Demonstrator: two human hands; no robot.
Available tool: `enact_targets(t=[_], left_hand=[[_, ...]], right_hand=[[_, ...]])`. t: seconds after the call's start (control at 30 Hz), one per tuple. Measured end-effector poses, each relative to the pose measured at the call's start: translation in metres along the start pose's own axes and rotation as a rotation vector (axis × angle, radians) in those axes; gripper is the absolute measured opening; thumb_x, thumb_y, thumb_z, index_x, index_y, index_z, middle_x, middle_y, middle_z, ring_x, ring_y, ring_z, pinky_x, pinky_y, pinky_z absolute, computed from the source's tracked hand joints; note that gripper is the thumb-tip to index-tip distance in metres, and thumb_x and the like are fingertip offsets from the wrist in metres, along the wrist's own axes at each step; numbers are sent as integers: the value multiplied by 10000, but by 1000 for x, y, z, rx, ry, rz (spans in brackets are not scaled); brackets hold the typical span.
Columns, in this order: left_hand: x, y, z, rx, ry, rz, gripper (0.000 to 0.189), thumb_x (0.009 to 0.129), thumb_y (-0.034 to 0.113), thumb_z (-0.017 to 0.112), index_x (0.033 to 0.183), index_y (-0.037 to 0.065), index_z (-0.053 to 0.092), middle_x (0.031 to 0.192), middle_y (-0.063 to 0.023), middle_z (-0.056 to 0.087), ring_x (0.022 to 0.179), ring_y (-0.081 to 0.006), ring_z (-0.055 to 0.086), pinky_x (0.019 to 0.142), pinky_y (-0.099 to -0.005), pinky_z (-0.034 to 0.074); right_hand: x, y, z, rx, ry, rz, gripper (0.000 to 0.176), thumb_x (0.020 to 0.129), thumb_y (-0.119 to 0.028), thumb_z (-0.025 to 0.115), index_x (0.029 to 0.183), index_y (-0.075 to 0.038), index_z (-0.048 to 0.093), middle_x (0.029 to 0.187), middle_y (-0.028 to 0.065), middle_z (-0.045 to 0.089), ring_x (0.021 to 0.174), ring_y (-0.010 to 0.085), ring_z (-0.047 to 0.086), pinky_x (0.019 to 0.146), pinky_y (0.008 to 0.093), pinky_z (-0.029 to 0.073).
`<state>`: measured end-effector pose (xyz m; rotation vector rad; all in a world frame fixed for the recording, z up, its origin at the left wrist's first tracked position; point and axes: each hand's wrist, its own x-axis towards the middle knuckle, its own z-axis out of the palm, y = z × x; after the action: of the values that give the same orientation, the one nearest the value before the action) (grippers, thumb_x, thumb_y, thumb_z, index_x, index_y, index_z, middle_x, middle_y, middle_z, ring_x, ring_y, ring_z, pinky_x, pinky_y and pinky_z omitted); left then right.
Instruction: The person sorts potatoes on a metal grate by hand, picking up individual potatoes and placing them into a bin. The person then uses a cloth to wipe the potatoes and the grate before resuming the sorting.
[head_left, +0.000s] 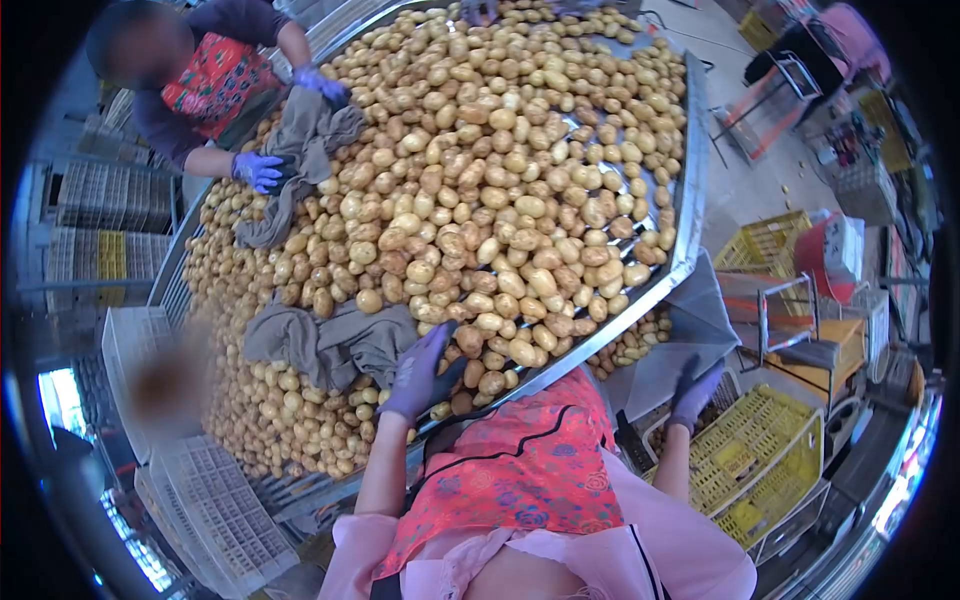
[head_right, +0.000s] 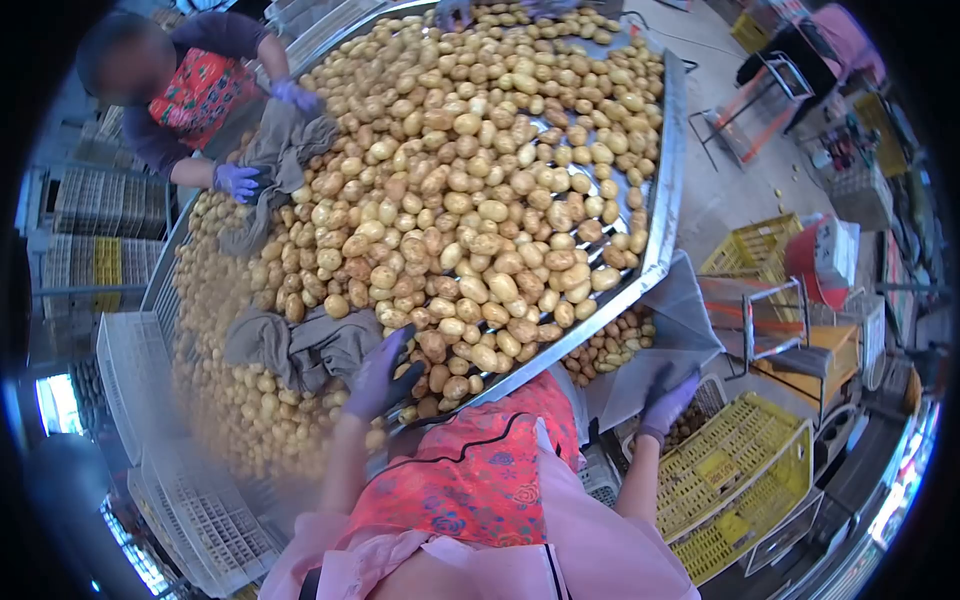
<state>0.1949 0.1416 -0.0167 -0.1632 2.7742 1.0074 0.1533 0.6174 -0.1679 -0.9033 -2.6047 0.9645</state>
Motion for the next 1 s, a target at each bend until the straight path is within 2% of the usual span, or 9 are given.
enact_targets(t=[0.1,0.17,0.27,0.57,0.7,0.77,0.87,0.93,1.0], left_hand=[[33,22,8,223,-119,117,569,859,340,612,1335,75,448,1307,-206,492,1179,-393,485,1008,-435,389],[43,31,8,234,-113,111,568,855,348,613,1325,70,456,1303,-196,496,1204,-370,472,1025,-426,371],[42,21,-4,222,-18,67,580,849,360,625,1315,56,462,1315,-218,472,1221,-389,442,1037,-457,346],[51,-16,-72,599,265,-116,662,816,436,629,1336,69,447,1314,-250,442,1228,-405,403,1032,-492,312],[137,-69,-123,530,354,-375,719,793,572,591,1330,111,464,1303,-210,465,1191,-382,440,986,-496,350],[164,-84,-129,430,149,-508,763,793,636,553,1375,159,425,1318,-225,466,1218,-390,443,1032,-469,344],[168,-91,-118,441,212,-478,731,762,633,592,1328,185,482,1247,-192,518,1161,-377,481,985,-471,383],[151,-75,-119,404,148,-403,667,765,598,613,1284,187,535,1167,-176,543,1115,-358,506,959,-457,400],[123,-46,-112,435,67,-293,618,762,562,630,1248,185,562,1151,-164,519,1140,-358,464,943,-479,396]], right_hand=[[-22,-174,34,-366,-541,-464,600,898,-256,578,1387,11,355,1399,279,353,1332,382,314,1111,441,232],[-53,-224,92,-347,-517,-873,648,886,-324,573,1400,-8,337,1415,274,329,1339,430,282,1090,558,210],[-51,-261,161,-580,-487,-844,636,900,-263,505,1453,-67,262,1474,294,213,1352,514,189,995,744,113],[108,-319,282,-702,-160,-875,570,926,-253,415,1467,-181,249,1455,298,252,1381,436,195,986,732,196],[210,-402,341,-950,-527,-579,450,947,-273,382,1369,-123,425,1385,217,433,1327,385,348,1018,595,309],[102,-487,239,-1005,-515,-835,395,916,-225,417,1279,-100,508,1275,189,539,1212,379,476,961,550,381],[6,-466,247,-62,-354,-1541,332,807,-125,543,1133,-60,549,1049,145,596,995,336,565,836,466,443],[-71,-438,234,24,-805,-1539,393,838,-242,581,1186,-65,537,1193,175,554,1099,352,526,943,461,404],[-105,-407,219,-101,-548,-1648,409,895,-337,521,1260,-154,530,1396,168,419,1270,402,387,1039,557,286]])
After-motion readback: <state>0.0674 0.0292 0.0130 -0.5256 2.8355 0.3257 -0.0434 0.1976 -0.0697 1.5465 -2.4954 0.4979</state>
